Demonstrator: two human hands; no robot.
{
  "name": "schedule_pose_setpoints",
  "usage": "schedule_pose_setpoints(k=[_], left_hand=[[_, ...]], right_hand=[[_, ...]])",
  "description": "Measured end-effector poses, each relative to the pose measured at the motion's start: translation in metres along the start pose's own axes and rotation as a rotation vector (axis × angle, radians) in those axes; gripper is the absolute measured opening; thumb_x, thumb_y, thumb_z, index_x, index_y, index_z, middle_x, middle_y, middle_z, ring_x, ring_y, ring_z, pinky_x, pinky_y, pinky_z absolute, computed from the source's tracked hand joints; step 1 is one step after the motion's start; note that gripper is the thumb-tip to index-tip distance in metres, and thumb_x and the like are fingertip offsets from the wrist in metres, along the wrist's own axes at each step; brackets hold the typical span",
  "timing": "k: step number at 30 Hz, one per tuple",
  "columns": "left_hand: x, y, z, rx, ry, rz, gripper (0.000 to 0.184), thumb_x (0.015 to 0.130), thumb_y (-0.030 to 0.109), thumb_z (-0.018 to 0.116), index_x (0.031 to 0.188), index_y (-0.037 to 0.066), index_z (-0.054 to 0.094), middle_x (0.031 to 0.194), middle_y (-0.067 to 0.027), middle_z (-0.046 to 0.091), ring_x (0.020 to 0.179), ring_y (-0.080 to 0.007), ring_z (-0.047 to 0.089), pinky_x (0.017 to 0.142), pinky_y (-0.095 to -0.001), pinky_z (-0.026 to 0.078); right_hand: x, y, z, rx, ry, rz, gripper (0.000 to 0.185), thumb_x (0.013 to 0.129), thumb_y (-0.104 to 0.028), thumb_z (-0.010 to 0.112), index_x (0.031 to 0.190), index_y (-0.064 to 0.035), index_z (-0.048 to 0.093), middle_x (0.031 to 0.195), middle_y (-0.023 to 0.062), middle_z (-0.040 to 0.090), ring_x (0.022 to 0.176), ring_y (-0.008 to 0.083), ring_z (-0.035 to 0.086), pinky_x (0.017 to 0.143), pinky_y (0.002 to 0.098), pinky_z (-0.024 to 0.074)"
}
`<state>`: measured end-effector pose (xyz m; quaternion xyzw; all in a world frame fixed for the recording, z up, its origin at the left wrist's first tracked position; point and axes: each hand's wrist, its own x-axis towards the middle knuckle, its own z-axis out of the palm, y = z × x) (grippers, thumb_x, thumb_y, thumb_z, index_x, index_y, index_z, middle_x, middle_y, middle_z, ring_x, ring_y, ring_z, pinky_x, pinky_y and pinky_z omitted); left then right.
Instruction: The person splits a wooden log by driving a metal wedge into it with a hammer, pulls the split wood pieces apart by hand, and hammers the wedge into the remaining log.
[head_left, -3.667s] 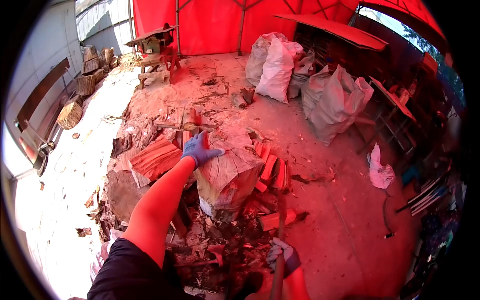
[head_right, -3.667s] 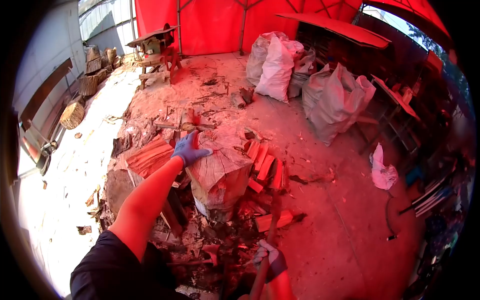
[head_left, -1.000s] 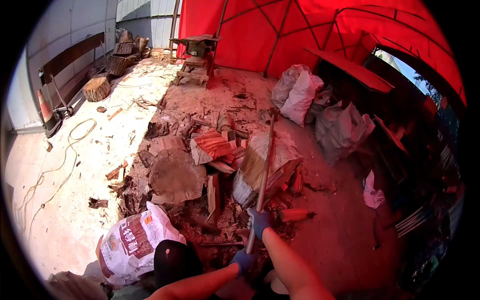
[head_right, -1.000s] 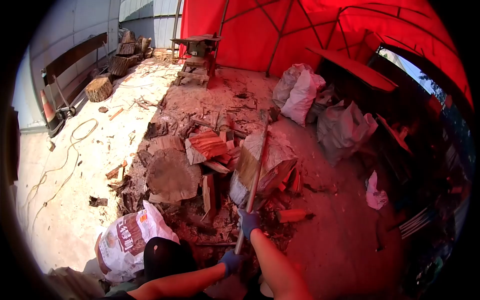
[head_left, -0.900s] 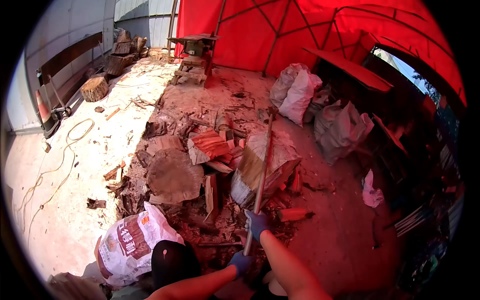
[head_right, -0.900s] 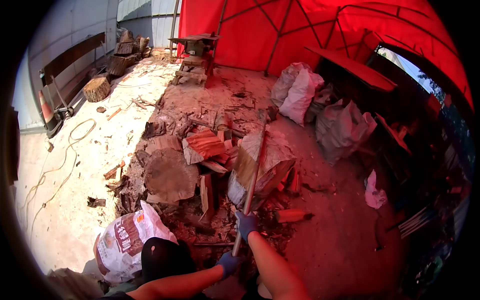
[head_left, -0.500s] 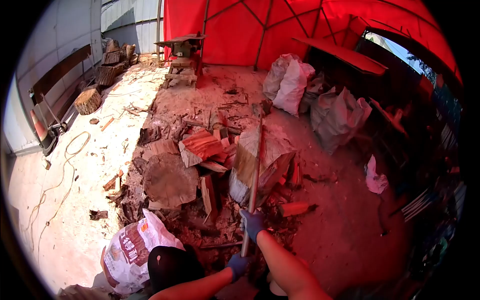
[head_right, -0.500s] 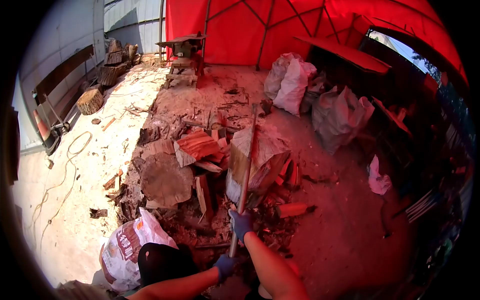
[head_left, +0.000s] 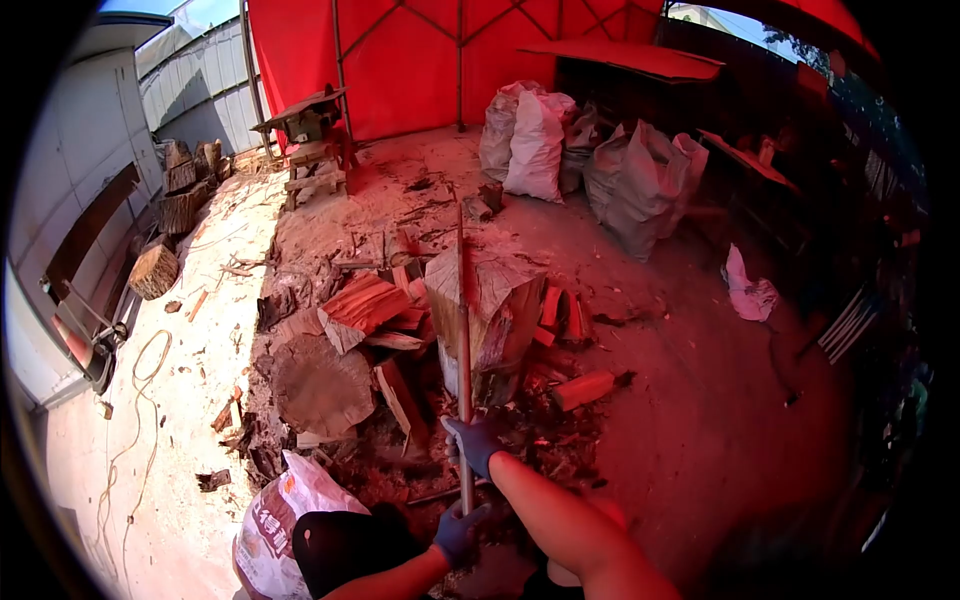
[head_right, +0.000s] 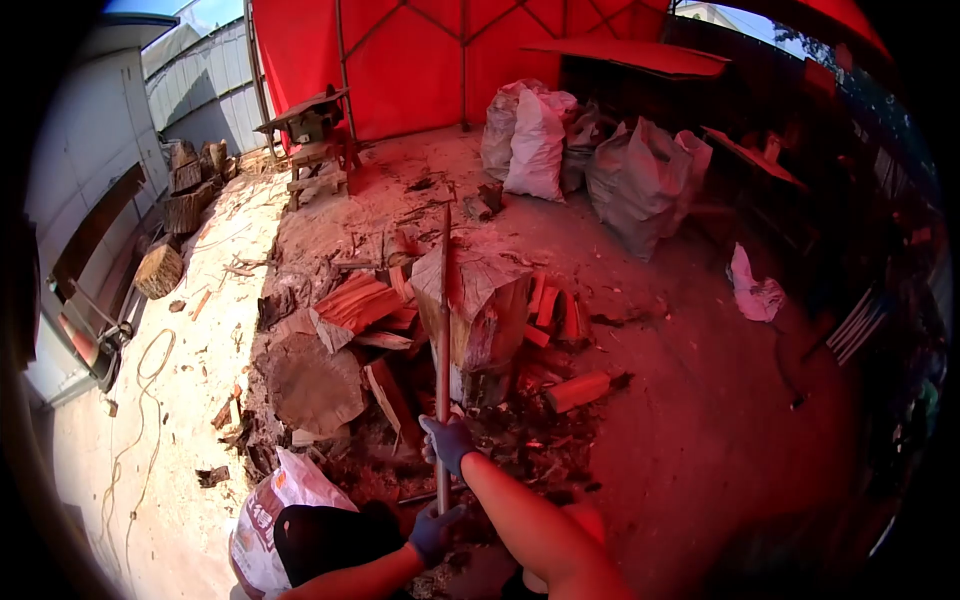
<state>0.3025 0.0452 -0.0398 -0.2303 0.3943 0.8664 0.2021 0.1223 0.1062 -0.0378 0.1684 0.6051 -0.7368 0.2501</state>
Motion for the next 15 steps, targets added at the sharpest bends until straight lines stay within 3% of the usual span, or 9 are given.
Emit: schedule_pose_setpoints(k=[2, 3, 4, 8, 10, 12, 15], left_hand=[[0.002, -0.001, 0.010, 0.104, 0.017, 0.061, 0.017, 0.091, 0.015, 0.067, 0.101, 0.010, 0.054, 0.066, 0.0001, 0.055, 0.047, -0.0105, 0.048, 0.043, -0.0270, 0.038], [0.009, -0.008, 0.020, 0.057, 0.007, 0.033, 0.017, 0.091, 0.016, 0.067, 0.100, 0.012, 0.054, 0.065, 0.0009, 0.054, 0.047, -0.0101, 0.047, 0.042, -0.0267, 0.038], [0.015, -0.018, 0.031, 0.003, 0.000, 0.004, 0.017, 0.091, 0.017, 0.068, 0.099, 0.013, 0.054, 0.065, 0.0018, 0.052, 0.047, -0.0097, 0.047, 0.042, -0.0264, 0.037], [0.040, -0.034, 0.101, 0.045, -0.062, 0.136, 0.018, 0.090, 0.019, 0.070, 0.096, 0.013, 0.053, 0.063, 0.0024, 0.050, 0.046, -0.0098, 0.046, 0.040, -0.0274, 0.036], [0.056, -0.049, 0.102, 0.199, -0.028, 0.209, 0.012, 0.091, 0.017, 0.064, 0.101, 0.012, 0.061, 0.070, 0.0033, 0.054, 0.056, -0.0076, 0.050, 0.048, -0.0240, 0.041], [0.061, -0.054, 0.102, 0.132, 0.024, -0.029, 0.013, 0.089, 0.018, 0.065, 0.100, 0.011, 0.061, 0.068, 0.0012, 0.056, 0.053, -0.0101, 0.051, 0.048, -0.0259, 0.041], [0.057, -0.058, 0.087, 0.061, -0.029, -0.012, 0.012, 0.089, 0.018, 0.065, 0.093, 0.009, 0.058, 0.065, -0.0009, 0.056, 0.050, -0.0120, 0.050, 0.044, -0.0294, 0.040]], right_hand=[[0.001, -0.001, -0.005, 0.001, -0.080, 0.043, 0.027, 0.088, -0.032, 0.073, 0.090, -0.0125, 0.055, 0.061, 0.0003, 0.054, 0.047, 0.0148, 0.054, 0.041, 0.0320, 0.0443], [-0.010, -0.013, -0.008, -0.045, 0.022, -0.023, 0.026, 0.088, -0.031, 0.072, 0.091, -0.0120, 0.054, 0.060, 0.0005, 0.052, 0.046, 0.0146, 0.051, 0.040, 0.0329, 0.0436], [-0.017, -0.026, -0.014, -0.051, 0.077, 0.045, 0.026, 0.089, -0.030, 0.072, 0.095, -0.0125, 0.053, 0.061, 0.0000, 0.050, 0.045, 0.0141, 0.048, 0.040, 0.0325, 0.0430], [-0.010, -0.056, -0.066, -0.115, 0.019, -0.030, 0.026, 0.093, -0.034, 0.066, 0.104, -0.0148, 0.052, 0.065, -0.0006, 0.052, 0.048, 0.0132, 0.050, 0.042, 0.0312, 0.0439], [-0.011, -0.059, -0.077, -0.169, 0.063, -0.057, 0.023, 0.095, -0.033, 0.063, 0.105, -0.0151, 0.052, 0.067, 0.0003, 0.054, 0.049, 0.0140, 0.053, 0.043, 0.0319, 0.0454], [-0.011, -0.050, -0.076, -0.220, 0.072, -0.050, 0.022, 0.096, -0.031, 0.062, 0.106, -0.0147, 0.051, 0.067, 0.0012, 0.054, 0.050, 0.0154, 0.054, 0.044, 0.0331, 0.0465], [-0.013, -0.045, -0.075, -0.201, 0.049, -0.002, 0.022, 0.096, -0.029, 0.062, 0.107, -0.0141, 0.050, 0.069, 0.0032, 0.056, 0.051, 0.0183, 0.056, 0.045, 0.0359, 0.0487]])
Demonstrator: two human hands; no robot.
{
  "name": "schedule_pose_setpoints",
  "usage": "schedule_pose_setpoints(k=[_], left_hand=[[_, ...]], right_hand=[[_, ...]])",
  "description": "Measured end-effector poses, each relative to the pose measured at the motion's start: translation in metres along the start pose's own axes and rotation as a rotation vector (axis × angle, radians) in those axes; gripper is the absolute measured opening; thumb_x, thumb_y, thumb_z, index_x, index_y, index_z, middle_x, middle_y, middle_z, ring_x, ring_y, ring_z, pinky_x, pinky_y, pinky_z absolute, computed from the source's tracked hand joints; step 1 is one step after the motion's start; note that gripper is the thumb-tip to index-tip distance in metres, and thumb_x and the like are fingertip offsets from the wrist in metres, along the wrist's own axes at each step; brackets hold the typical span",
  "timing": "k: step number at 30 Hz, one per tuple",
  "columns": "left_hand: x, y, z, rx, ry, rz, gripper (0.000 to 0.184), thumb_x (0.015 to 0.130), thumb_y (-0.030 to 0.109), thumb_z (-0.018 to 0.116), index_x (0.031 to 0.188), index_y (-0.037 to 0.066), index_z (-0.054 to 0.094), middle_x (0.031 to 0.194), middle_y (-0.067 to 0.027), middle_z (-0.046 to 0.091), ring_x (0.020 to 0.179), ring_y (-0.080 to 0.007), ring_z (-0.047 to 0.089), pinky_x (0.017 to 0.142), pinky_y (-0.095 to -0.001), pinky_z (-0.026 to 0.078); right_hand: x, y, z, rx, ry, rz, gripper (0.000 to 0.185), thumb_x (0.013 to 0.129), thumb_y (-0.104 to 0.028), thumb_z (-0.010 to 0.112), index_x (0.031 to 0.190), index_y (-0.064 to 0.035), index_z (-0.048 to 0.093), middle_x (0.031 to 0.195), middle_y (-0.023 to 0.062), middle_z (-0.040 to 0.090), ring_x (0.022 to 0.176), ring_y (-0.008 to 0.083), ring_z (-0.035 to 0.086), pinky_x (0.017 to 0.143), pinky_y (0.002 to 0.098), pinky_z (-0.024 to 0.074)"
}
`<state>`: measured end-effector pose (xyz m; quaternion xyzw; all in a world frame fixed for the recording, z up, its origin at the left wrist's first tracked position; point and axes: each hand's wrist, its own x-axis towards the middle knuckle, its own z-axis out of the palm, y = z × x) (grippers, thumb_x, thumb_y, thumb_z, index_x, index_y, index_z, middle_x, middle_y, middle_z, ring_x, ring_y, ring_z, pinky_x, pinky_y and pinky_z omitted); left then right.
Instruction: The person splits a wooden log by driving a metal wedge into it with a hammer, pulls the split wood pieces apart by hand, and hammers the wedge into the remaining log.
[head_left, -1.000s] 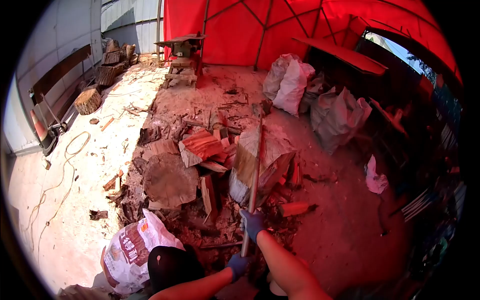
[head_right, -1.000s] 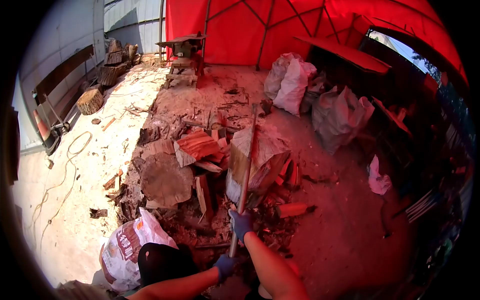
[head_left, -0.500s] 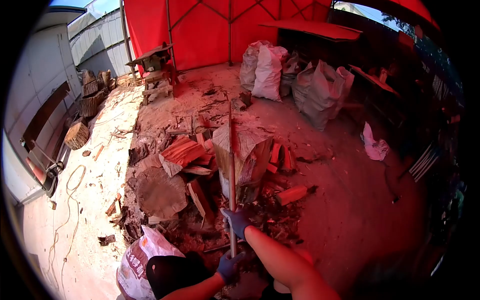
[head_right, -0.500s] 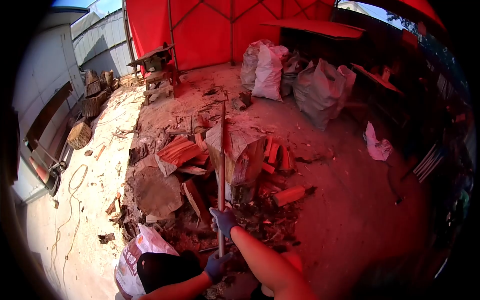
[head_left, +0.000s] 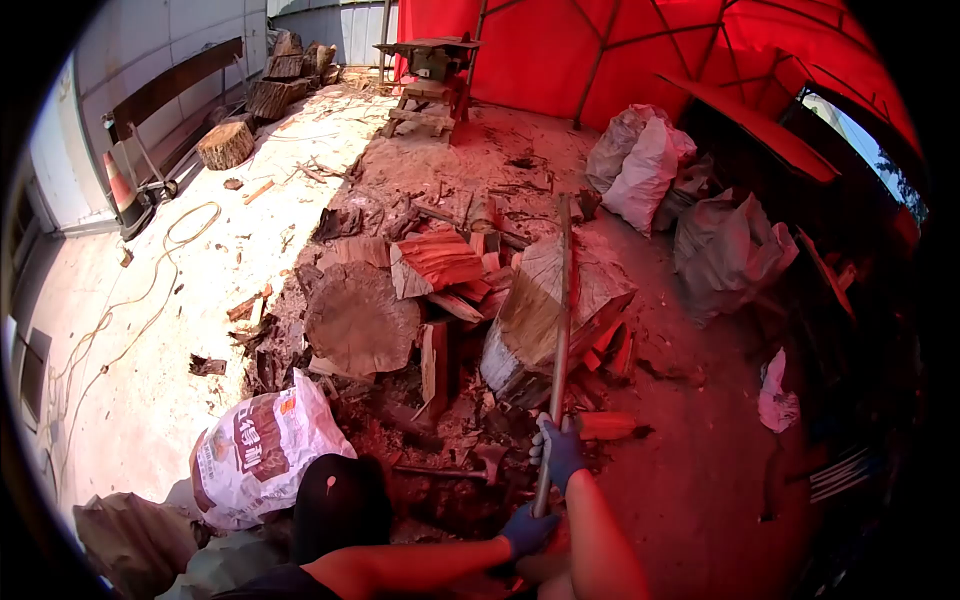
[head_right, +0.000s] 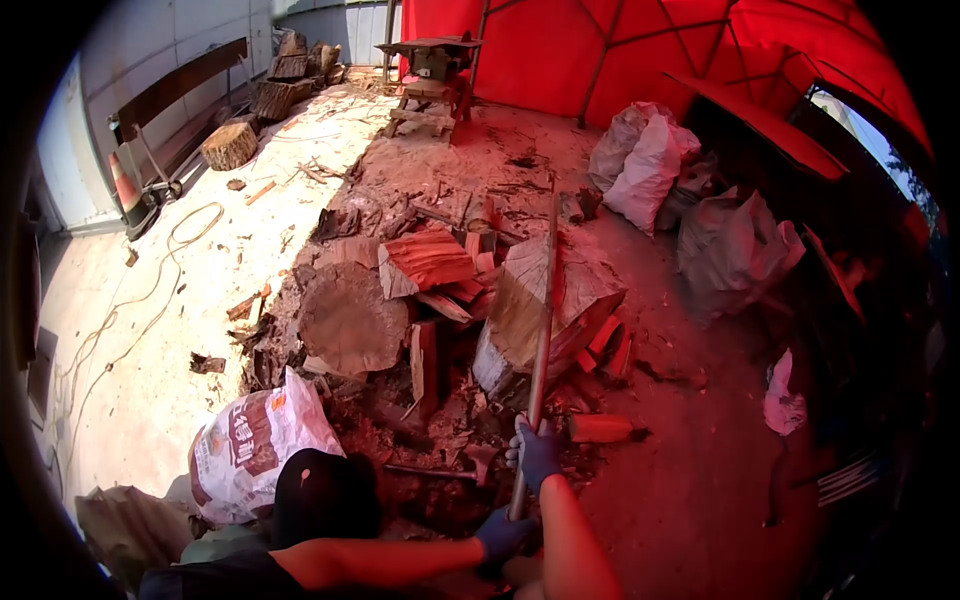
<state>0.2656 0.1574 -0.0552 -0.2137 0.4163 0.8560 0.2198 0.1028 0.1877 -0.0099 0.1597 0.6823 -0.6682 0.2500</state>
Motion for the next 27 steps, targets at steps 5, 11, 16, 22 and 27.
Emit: schedule_pose_setpoints(k=[5, 11, 16, 22, 27], left_hand=[[-0.018, 0.010, -0.026, 0.013, 0.055, 0.076, 0.014, 0.089, 0.019, 0.065, 0.087, 0.009, 0.056, 0.063, -0.0008, 0.054, 0.046, -0.0123, 0.048, 0.042, -0.0308, 0.038], [-0.011, 0.045, -0.056, 0.244, -0.280, -0.336, 0.038, 0.094, 0.045, 0.063, 0.101, 0.009, 0.058, 0.067, -0.0045, 0.059, 0.059, -0.0154, 0.060, 0.056, -0.0307, 0.051], [0.086, 0.005, -0.169, -0.066, -0.156, -0.380, 0.048, 0.100, 0.052, 0.046, 0.119, 0.010, 0.058, 0.090, -0.0076, 0.067, 0.074, -0.0176, 0.067, 0.065, -0.0322, 0.056], [0.149, 0.010, -0.242, 1.268, 0.358, -0.345, 0.073, 0.074, 0.062, 0.071, 0.127, 0.014, 0.057, 0.126, -0.0190, 0.062, 0.121, -0.0362, 0.057, 0.099, -0.0452, 0.046], [0.173, -0.004, -0.261, 1.798, 0.249, -0.401, 0.062, 0.077, 0.053, 0.071, 0.125, 0.015, 0.061, 0.133, -0.0140, 0.059, 0.128, -0.0331, 0.052, 0.107, -0.0443, 0.039]], right_hand=[[0.007, 0.011, 0.005, 0.040, -0.191, 0.020, 0.025, 0.095, -0.027, 0.064, 0.109, -0.0125, 0.049, 0.071, 0.0077, 0.059, 0.054, 0.0241, 0.060, 0.047, 0.0405, 0.0510], [0.022, 0.022, -0.002, -0.084, -0.198, -0.110, 0.027, 0.094, -0.026, 0.066, 0.108, -0.0094, 0.050, 0.073, 0.0052, 0.058, 0.057, 0.0201, 0.059, 0.052, 0.0360, 0.0507], [-0.028, -0.020, -0.009, -0.314, -0.093, -0.181, 0.032, 0.095, -0.025, 0.065, 0.112, -0.0013, 0.052, 0.086, 0.0040, 0.057, 0.074, 0.0096, 0.056, 0.065, 0.0267, 0.0462], [-0.031, -0.020, -0.037, 0.079, -0.010, -0.261, 0.043, 0.098, -0.024, 0.059, 0.130, 0.0004, 0.046, 0.104, 0.0080, 0.057, 0.087, 0.0125, 0.055, 0.079, 0.0276, 0.0475], [-0.043, -0.026, -0.048, 0.077, 0.035, -0.288, 0.050, 0.097, -0.028, 0.059, 0.135, 0.0005, 0.044, 0.106, 0.0071, 0.058, 0.089, 0.0132, 0.058, 0.082, 0.0288, 0.0478]])
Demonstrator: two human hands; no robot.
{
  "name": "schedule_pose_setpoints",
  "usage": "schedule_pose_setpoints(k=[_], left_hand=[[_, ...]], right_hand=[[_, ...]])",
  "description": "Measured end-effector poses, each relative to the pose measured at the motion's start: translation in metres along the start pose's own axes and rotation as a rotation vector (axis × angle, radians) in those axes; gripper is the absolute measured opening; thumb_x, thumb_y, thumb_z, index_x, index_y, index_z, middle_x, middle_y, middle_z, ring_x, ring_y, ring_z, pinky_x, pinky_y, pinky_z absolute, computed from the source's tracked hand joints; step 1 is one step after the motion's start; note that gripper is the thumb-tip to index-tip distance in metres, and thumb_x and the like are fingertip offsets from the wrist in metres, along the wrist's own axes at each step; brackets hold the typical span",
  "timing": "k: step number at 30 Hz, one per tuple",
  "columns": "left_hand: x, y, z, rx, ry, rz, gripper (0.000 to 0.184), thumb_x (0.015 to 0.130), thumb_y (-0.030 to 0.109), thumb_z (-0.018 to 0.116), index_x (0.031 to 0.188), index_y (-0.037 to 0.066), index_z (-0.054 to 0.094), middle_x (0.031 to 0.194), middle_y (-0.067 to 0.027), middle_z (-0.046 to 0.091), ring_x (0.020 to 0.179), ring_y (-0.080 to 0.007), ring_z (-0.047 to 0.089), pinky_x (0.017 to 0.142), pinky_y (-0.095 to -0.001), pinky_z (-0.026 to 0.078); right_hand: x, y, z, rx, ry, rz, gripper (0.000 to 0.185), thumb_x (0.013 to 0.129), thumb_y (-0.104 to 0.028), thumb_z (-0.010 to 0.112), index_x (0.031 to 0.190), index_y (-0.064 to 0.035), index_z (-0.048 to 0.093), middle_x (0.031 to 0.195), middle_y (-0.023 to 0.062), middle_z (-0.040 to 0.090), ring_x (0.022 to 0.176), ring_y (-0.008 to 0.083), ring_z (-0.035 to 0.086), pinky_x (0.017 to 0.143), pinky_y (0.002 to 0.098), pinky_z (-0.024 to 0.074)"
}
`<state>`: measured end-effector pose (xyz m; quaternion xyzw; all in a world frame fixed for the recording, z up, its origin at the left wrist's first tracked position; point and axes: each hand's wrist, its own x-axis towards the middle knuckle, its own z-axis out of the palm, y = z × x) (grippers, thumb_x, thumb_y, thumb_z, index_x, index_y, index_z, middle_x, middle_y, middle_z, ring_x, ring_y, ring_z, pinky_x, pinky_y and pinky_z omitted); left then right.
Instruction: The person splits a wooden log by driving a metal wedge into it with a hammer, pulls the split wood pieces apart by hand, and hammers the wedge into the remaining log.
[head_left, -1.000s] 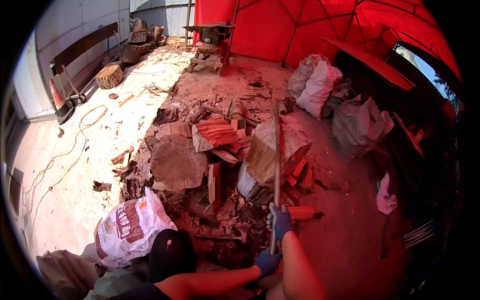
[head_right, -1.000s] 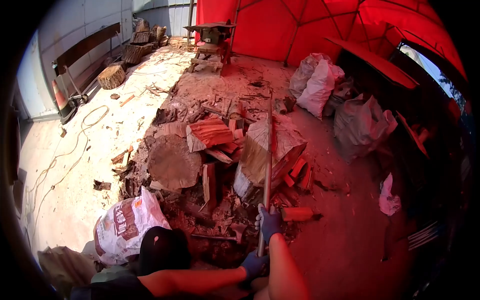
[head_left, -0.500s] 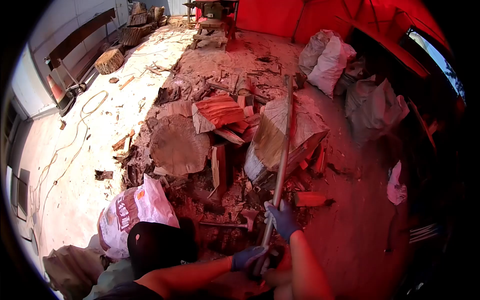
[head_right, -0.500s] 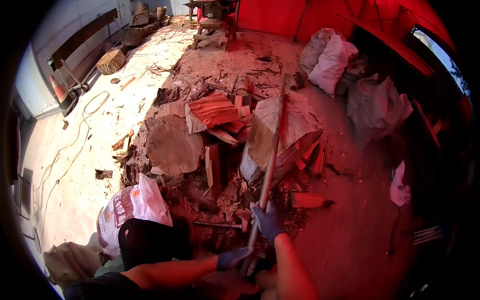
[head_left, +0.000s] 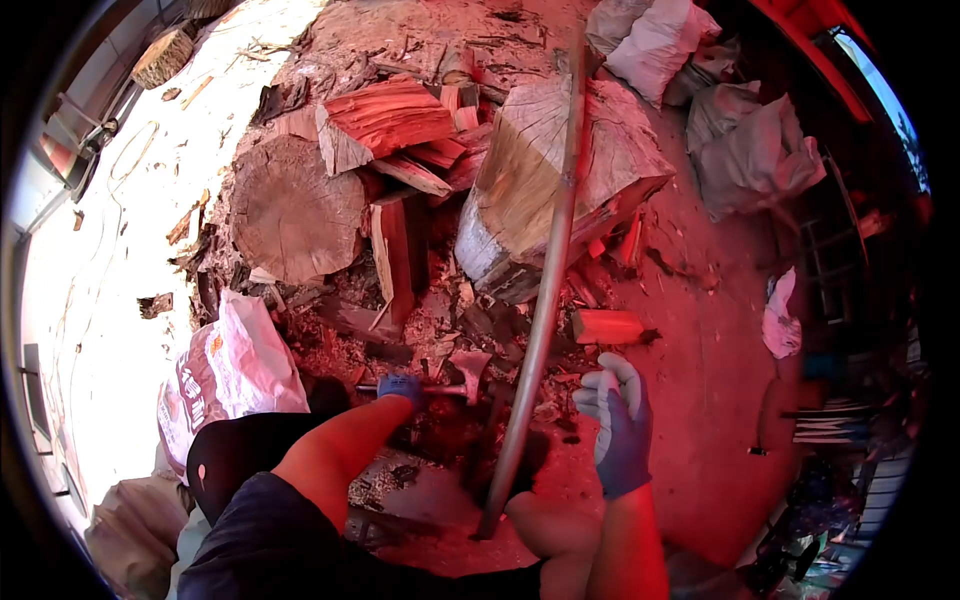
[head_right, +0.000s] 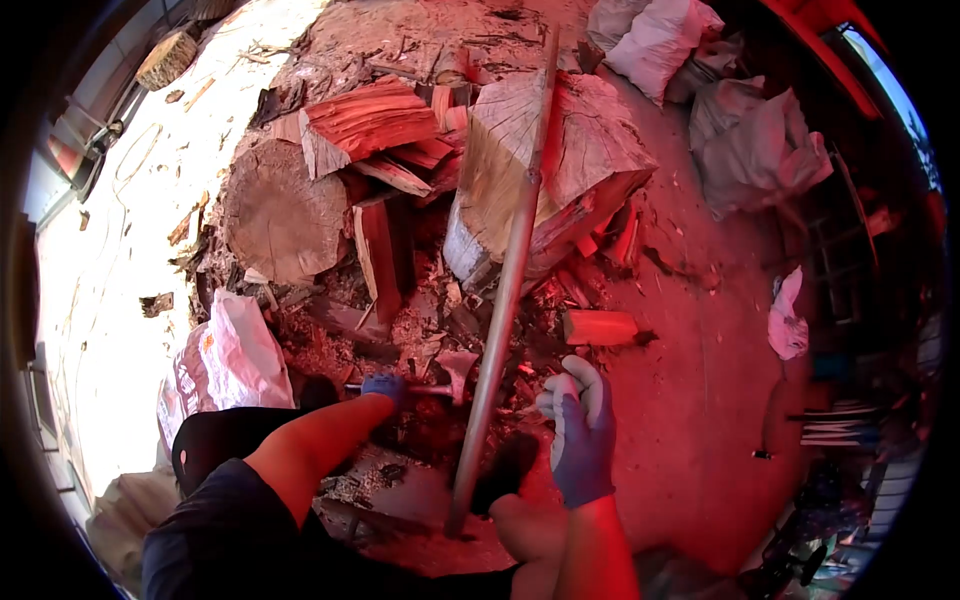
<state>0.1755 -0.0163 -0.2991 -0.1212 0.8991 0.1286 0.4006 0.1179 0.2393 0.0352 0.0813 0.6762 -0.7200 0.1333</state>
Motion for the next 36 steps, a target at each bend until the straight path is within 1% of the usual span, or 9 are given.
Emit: schedule_pose_setpoints(k=[4, 7, 11, 17, 19, 22, 24, 28, 36], left_hand=[[0.006, -0.025, 0.038, 0.209, 0.100, 0.048, 0.050, 0.082, 0.047, 0.067, 0.121, 0.016, 0.066, 0.128, -0.0133, 0.063, 0.121, -0.0306, 0.059, 0.100, -0.0435, 0.046], [-0.020, -0.027, 0.007, 0.215, -0.175, 0.081, 0.044, 0.084, 0.043, 0.065, 0.117, 0.015, 0.069, 0.119, -0.0137, 0.068, 0.110, -0.0286, 0.066, 0.090, -0.0417, 0.052], [-0.025, -0.034, 0.063, -0.099, -0.210, -0.001, 0.042, 0.083, 0.041, 0.063, 0.107, 0.007, 0.072, 0.115, -0.0192, 0.068, 0.107, -0.0356, 0.067, 0.087, -0.0462, 0.054], [-0.081, -0.002, -0.027, -0.100, -0.162, 0.169, 0.047, 0.085, 0.044, 0.065, 0.108, 0.003, 0.068, 0.098, -0.0214, 0.071, 0.086, -0.0352, 0.072, 0.069, -0.0435, 0.057], [-0.101, -0.014, -0.049, -0.647, -0.348, 0.008, 0.034, 0.090, 0.039, 0.064, 0.099, 0.007, 0.071, 0.077, -0.0113, 0.069, 0.058, -0.0250, 0.066, 0.049, -0.0368, 0.052], [-0.166, -0.016, -0.108, -1.128, -0.282, 0.040, 0.025, 0.094, 0.033, 0.062, 0.092, 0.009, 0.070, 0.068, -0.0035, 0.062, 0.046, -0.0145, 0.054, 0.041, -0.0304, 0.045], [-0.200, -0.019, -0.135, -1.111, -0.241, 0.132, 0.019, 0.096, 0.029, 0.061, 0.092, 0.011, 0.064, 0.063, 0.0008, 0.054, 0.045, -0.0121, 0.048, 0.040, -0.0281, 0.040], [-0.276, -0.029, -0.181, -1.824, -0.641, 0.636, 0.017, 0.101, 0.022, 0.053, 0.085, 0.018, 0.050, 0.059, 0.0056, 0.039, 0.046, -0.0082, 0.035, 0.040, -0.0233, 0.027], [-0.361, -0.011, -0.211, -1.877, -0.655, 1.046, 0.015, 0.102, 0.022, 0.049, 0.088, 0.016, 0.048, 0.061, 0.0027, 0.039, 0.046, -0.0089, 0.036, 0.041, -0.0239, 0.030]], right_hand=[[-0.005, -0.005, -0.010, -0.072, 0.074, 0.020, 0.050, 0.097, -0.030, 0.059, 0.135, -0.0007, 0.044, 0.109, 0.0069, 0.058, 0.091, 0.0133, 0.059, 0.083, 0.0290, 0.0475], [-0.010, -0.005, -0.016, -0.048, 0.088, 0.044, 0.050, 0.097, -0.030, 0.059, 0.135, -0.0011, 0.044, 0.108, 0.0064, 0.059, 0.090, 0.0127, 0.059, 0.083, 0.0292, 0.0474], [-0.015, 0.001, -0.025, -0.006, 0.115, 0.019, 0.044, 0.098, -0.029, 0.058, 0.132, -0.0036, 0.048, 0.105, 0.0050, 0.059, 0.088, 0.0122, 0.059, 0.082, 0.0288, 0.0472], [-0.009, 0.029, -0.057, -0.030, 0.228, 0.000, 0.038, 0.097, -0.028, 0.061, 0.125, -0.0035, 0.051, 0.102, 0.0052, 0.060, 0.078, 0.0136, 0.060, 0.070, 0.0277, 0.0481], [-0.008, 0.043, -0.072, -0.027, 0.214, -0.019, 0.038, 0.096, -0.030, 0.062, 0.124, -0.0058, 0.052, 0.103, 0.0057, 0.059, 0.079, 0.0146, 0.061, 0.071, 0.0291, 0.0491], [-0.006, 0.067, -0.089, -0.019, 0.213, -0.067, 0.039, 0.094, -0.035, 0.063, 0.122, -0.0097, 0.053, 0.104, 0.0051, 0.059, 0.074, 0.0161, 0.061, 0.068, 0.0319, 0.0500], [-0.017, 0.066, -0.093, -0.021, 0.266, 0.107, 0.039, 0.093, -0.036, 0.065, 0.119, -0.0099, 0.053, 0.101, 0.0050, 0.058, 0.069, 0.0169, 0.060, 0.064, 0.0339, 0.0500], [-0.031, 0.093, -0.088, 0.048, 0.220, 0.124, 0.030, 0.092, -0.033, 0.068, 0.099, -0.0074, 0.055, 0.076, 0.0037, 0.056, 0.052, 0.0153, 0.055, 0.046, 0.0301, 0.0418], [-0.041, 0.109, -0.085, -0.058, -0.046, 0.106, 0.023, 0.094, -0.028, 0.067, 0.098, -0.0090, 0.054, 0.078, 0.0044, 0.055, 0.056, 0.0167, 0.054, 0.047, 0.0311, 0.0423]])
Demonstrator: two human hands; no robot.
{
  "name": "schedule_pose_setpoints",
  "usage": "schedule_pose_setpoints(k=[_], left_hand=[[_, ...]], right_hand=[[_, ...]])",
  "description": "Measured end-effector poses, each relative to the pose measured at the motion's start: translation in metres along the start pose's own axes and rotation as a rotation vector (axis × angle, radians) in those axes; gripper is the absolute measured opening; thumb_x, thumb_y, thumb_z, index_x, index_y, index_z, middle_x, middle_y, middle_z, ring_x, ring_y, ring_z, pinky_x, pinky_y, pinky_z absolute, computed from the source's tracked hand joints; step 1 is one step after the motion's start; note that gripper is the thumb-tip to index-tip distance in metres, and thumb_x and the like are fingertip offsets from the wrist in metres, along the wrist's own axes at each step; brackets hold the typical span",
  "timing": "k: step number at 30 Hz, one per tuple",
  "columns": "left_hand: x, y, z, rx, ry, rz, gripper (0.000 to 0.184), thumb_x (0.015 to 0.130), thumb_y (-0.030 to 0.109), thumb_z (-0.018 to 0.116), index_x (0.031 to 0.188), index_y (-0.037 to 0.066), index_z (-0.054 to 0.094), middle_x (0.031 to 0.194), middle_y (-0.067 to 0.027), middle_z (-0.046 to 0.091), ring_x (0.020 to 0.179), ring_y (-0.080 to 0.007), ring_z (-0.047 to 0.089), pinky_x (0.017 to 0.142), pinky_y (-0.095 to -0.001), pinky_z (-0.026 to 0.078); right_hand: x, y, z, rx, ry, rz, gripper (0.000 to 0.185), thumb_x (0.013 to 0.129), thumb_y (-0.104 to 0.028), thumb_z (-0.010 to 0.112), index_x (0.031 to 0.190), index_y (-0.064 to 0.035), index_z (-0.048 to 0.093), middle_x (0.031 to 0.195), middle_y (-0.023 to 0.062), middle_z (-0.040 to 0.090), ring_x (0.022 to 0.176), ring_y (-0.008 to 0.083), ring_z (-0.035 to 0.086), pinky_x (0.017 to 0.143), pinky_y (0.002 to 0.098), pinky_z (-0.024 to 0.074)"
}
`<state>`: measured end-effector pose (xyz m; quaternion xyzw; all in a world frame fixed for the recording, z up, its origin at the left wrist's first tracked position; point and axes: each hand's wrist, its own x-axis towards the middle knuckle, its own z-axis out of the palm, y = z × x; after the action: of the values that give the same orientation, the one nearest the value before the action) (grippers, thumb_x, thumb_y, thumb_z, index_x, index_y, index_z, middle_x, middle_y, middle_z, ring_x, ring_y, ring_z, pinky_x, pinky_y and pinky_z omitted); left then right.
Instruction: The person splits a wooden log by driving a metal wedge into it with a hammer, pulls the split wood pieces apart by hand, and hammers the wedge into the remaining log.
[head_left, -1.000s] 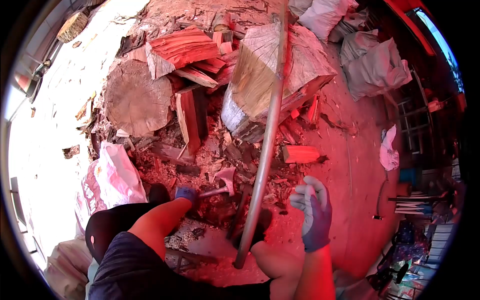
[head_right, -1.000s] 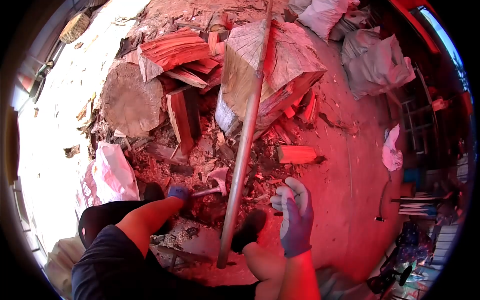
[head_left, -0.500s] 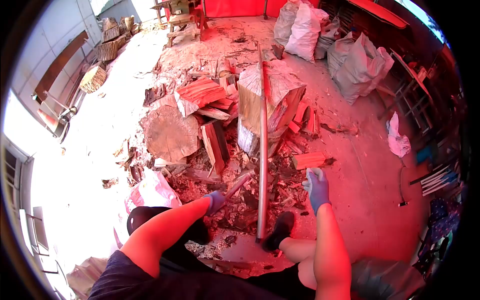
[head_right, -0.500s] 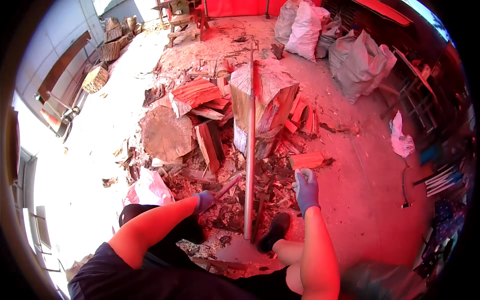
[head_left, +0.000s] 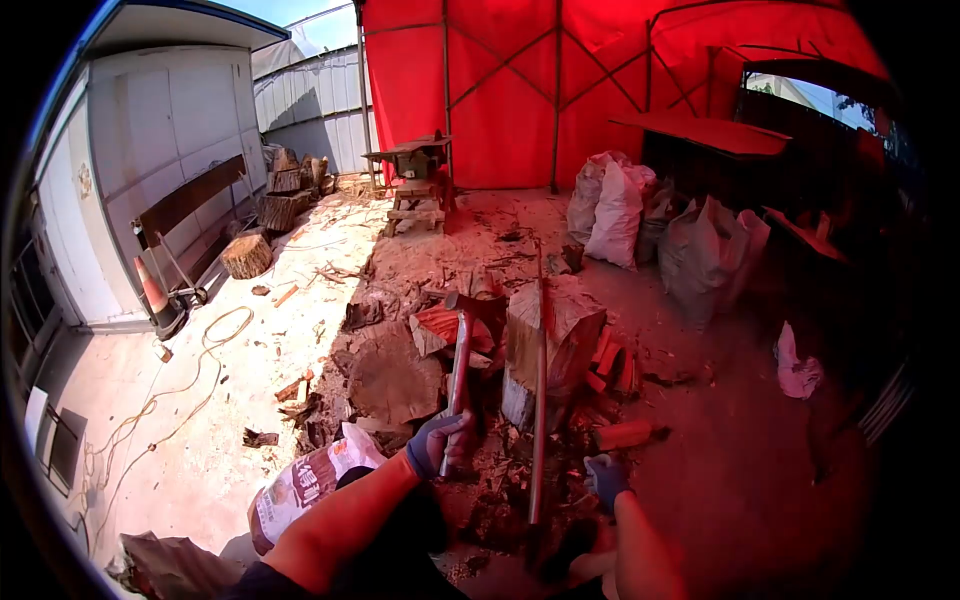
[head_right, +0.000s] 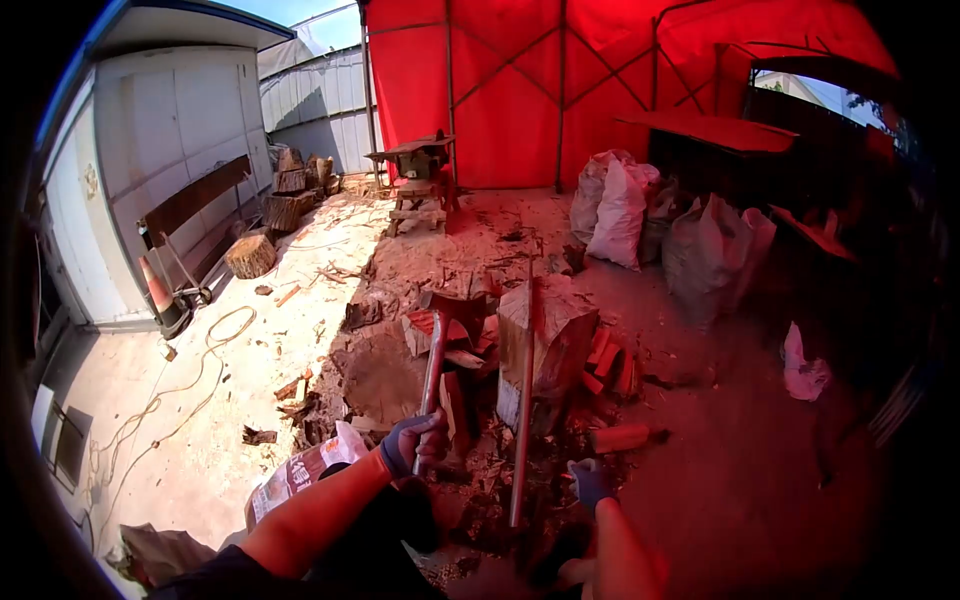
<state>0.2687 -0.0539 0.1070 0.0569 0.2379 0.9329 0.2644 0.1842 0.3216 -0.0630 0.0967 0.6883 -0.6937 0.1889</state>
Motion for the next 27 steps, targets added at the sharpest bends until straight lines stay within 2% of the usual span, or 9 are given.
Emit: schedule_pose_setpoints(k=[6, 8, 9, 13, 16, 18, 20, 24, 27], left_hand=[[0.023, -0.001, -0.019, -0.134, -0.097, -0.042, 0.007, 0.099, 0.018, 0.051, 0.100, 0.011, 0.052, 0.054, 0.0016, 0.038, 0.039, -0.0101, 0.035, 0.039, -0.0252, 0.033], [0.042, -0.005, -0.036, -0.232, -0.472, -0.043, 0.014, 0.097, 0.015, 0.052, 0.108, 0.008, 0.054, 0.051, 0.0018, 0.037, 0.037, -0.0104, 0.032, 0.037, -0.0260, 0.031], [0.032, -0.001, -0.007, -0.078, -0.315, 0.023, 0.020, 0.098, 0.014, 0.047, 0.111, 0.005, 0.058, 0.053, 0.0022, 0.038, 0.037, -0.0108, 0.033, 0.036, -0.0249, 0.033], [0.046, -0.001, -0.023, -0.114, -0.507, 0.027, 0.026, 0.097, 0.014, 0.049, 0.119, 0.001, 0.056, 0.056, -0.0026, 0.039, 0.036, -0.0106, 0.032, 0.033, -0.0236, 0.030], [0.046, 0.001, -0.017, -0.122, -0.436, 0.047, 0.028, 0.096, 0.013, 0.050, 0.120, 0.000, 0.054, 0.054, 0.0007, 0.036, 0.036, -0.0101, 0.031, 0.031, -0.0237, 0.028], [0.059, 0.006, -0.027, -0.186, -0.486, 0.035, 0.029, 0.094, 0.014, 0.049, 0.117, -0.002, 0.054, 0.049, 0.0069, 0.028, 0.036, -0.0091, 0.028, 0.032, -0.0237, 0.025], [0.072, 0.019, -0.017, -0.232, -0.464, 0.044, 0.027, 0.095, 0.014, 0.049, 0.117, 0.000, 0.054, 0.051, 0.0060, 0.032, 0.037, -0.0092, 0.029, 0.033, -0.0241, 0.026], [0.091, 0.049, 0.026, 0.040, 0.238, 0.105, 0.017, 0.101, 0.030, 0.052, 0.093, 0.016, 0.057, 0.055, 0.0051, 0.037, 0.041, -0.0083, 0.034, 0.037, -0.0230, 0.027], [0.099, 0.058, 0.019, 0.067, 0.400, 0.045, 0.021, 0.100, 0.027, 0.054, 0.081, 0.018, 0.051, 0.057, 0.0054, 0.039, 0.044, -0.0082, 0.034, 0.039, -0.0222, 0.028]], right_hand=[[0.005, 0.010, -0.003, -0.109, 0.013, 0.055, 0.022, 0.094, -0.026, 0.067, 0.092, -0.0082, 0.054, 0.071, 0.0017, 0.054, 0.053, 0.0146, 0.052, 0.046, 0.0290, 0.0405], [0.003, 0.023, -0.005, -0.131, 0.007, 0.043, 0.024, 0.092, -0.028, 0.068, 0.093, -0.0072, 0.058, 0.071, 0.0020, 0.057, 0.055, 0.0143, 0.054, 0.048, 0.0291, 0.0428], [0.005, 0.028, -0.007, -0.242, -0.004, 0.054, 0.026, 0.092, -0.030, 0.069, 0.095, -0.0067, 0.059, 0.073, 0.0028, 0.058, 0.056, 0.0145, 0.056, 0.048, 0.0292, 0.0436], [-0.002, 0.023, -0.004, -0.395, -0.038, 0.080, 0.034, 0.088, -0.037, 0.071, 0.102, -0.0058, 0.065, 0.078, 0.0046, 0.064, 0.064, 0.0152, 0.062, 0.056, 0.0312, 0.0499], [0.013, 0.042, -0.004, -0.418, -0.059, 0.099, 0.033, 0.088, -0.038, 0.071, 0.099, -0.0072, 0.067, 0.076, 0.0043, 0.063, 0.066, 0.0169, 0.062, 0.061, 0.0334, 0.0527], [0.044, 0.086, -0.011, -0.040, -0.164, 0.420, 0.028, 0.092, -0.035, 0.067, 0.099, -0.0088, 0.066, 0.075, 0.0043, 0.061, 0.064, 0.0185, 0.061, 0.060, 0.0352, 0.0530], [0.029, 0.107, -0.019, 0.020, -0.110, 0.506, 0.027, 0.092, -0.035, 0.067, 0.099, -0.0087, 0.065, 0.075, 0.0044, 0.061, 0.063, 0.0184, 0.061, 0.060, 0.0352, 0.0528], [-0.004, 0.136, -0.033, 0.042, -0.001, 0.569, 0.026, 0.092, -0.034, 0.066, 0.099, -0.0085, 0.065, 0.075, 0.0045, 0.061, 0.063, 0.0183, 0.060, 0.059, 0.0352, 0.0524], [-0.003, 0.155, -0.033, 0.082, 0.048, 0.629, 0.026, 0.092, -0.033, 0.066, 0.099, -0.0084, 0.064, 0.076, 0.0046, 0.061, 0.063, 0.0182, 0.060, 0.059, 0.0352, 0.0521]])
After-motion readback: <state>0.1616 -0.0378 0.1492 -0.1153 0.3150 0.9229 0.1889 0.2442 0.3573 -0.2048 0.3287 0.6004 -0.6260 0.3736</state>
